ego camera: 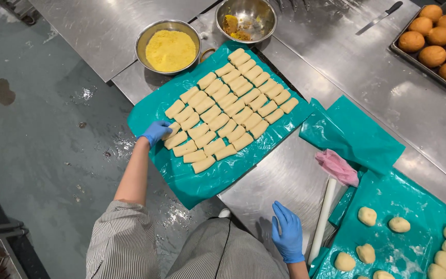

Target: Rolling out dough balls with a rolling pin and shaping them into rectangular rolls in a bakery kitchen.

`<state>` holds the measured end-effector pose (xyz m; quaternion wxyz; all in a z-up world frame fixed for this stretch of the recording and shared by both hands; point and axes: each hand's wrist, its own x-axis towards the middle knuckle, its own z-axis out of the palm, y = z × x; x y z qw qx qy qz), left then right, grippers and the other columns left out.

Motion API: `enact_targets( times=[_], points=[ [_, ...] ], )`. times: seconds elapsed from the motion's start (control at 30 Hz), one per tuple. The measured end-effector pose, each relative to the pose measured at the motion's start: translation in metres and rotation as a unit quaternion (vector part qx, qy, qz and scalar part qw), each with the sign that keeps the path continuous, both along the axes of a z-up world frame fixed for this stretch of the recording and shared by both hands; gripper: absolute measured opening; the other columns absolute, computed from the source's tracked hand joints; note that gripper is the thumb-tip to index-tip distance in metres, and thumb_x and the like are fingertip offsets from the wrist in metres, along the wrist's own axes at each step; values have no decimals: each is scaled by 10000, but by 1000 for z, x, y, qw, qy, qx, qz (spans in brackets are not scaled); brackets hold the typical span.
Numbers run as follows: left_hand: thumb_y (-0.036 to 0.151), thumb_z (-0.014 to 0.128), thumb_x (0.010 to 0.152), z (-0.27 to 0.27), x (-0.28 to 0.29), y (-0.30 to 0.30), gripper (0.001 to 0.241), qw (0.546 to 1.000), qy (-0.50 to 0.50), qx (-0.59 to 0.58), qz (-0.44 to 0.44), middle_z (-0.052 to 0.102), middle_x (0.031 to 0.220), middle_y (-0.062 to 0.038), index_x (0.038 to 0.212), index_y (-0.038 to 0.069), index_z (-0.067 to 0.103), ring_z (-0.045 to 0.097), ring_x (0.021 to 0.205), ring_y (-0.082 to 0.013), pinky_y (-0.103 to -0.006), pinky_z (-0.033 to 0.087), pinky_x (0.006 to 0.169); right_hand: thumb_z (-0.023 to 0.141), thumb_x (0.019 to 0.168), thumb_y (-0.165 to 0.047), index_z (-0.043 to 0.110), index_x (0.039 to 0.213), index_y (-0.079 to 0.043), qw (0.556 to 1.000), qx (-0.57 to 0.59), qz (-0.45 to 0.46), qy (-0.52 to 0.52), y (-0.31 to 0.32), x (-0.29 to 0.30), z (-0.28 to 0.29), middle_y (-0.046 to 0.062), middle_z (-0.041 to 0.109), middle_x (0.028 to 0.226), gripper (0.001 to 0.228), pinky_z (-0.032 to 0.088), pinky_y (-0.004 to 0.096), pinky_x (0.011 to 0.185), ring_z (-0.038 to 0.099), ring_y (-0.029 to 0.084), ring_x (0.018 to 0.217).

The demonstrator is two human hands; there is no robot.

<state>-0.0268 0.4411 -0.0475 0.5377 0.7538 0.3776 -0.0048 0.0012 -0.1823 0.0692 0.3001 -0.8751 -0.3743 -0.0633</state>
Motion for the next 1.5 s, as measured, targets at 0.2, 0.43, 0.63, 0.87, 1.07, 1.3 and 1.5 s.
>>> enact_targets(
  times=[0.2, 0.43, 0.63, 0.87, 1.07, 1.3, 1.5],
  points=[
    [279, 712, 768, -29, 0, 2, 521, 981, 45, 187, 1, 738, 1133, -216, 1244, 66, 706, 715, 1013, -347, -445, 556, 898, 693, 860, -88, 630, 1326, -96, 1000, 12, -23, 8, -16, -3, 0, 98, 645, 1363, 471, 479, 411, 984, 625, 302, 1142],
    [320, 641, 838, 3, -7, -40, 531, 920, 93, 378, -38, 714, 1209, -293, 1308, 95, 748, 673, 1075, -507, -572, 533, 917, 685, 873, -81, 641, 1327, -60, 987, 42, -156, -19, -95, 19, 3, 133, 658, 1345, 457, 488, 422, 990, 631, 328, 1149],
    [165, 474, 1093, 84, 24, -210, 368, 804, -215, 537, 138, 615, 1401, -180, 1393, -8, 597, 542, 1389, -389, -546, 373, 1177, 640, 964, -66, 672, 1300, -28, 817, 259, -510, 71, -256, 73, -76, 133, 714, 1149, 340, 522, 343, 897, 657, 230, 985],
    [1, 635, 823, 103, 58, -420, 411, 843, -343, 370, -185, 643, 1278, -128, 1226, 79, 654, 581, 1217, -340, -480, 421, 1047, 762, 887, -185, 665, 1278, 24, 634, 201, -746, -13, -459, 148, -166, 240, 664, 1215, 453, 518, 440, 922, 667, 344, 1045],
    [-54, 632, 772, 101, 66, -475, 449, 847, -336, 291, -293, 653, 1238, -85, 1184, 119, 675, 597, 1172, -300, -450, 438, 1028, 954, 731, -424, 708, 1159, 53, 607, 141, -773, 118, -493, 194, -172, 238, 728, 1097, 687, 545, 445, 889, 703, 337, 953],
    [-43, 648, 759, 96, 97, -472, 427, 845, -322, 299, -305, 666, 1213, -60, 1140, 146, 686, 596, 1185, -295, -441, 416, 1031, 896, 801, -305, 634, 945, -28, 757, 19, -653, -9, -416, 172, -105, 209, 667, 1020, 408, 548, 456, 813, 669, 392, 877],
    [-47, 647, 807, 92, 102, -476, 378, 846, -333, 301, -288, 676, 1211, -47, 1135, 136, 692, 597, 1202, -293, -440, 416, 1054, 862, 852, -283, 618, 1087, -56, 779, -7, -624, 67, -408, 140, -93, 165, 702, 1061, 408, 520, 478, 783, 674, 387, 939]
  ],
)
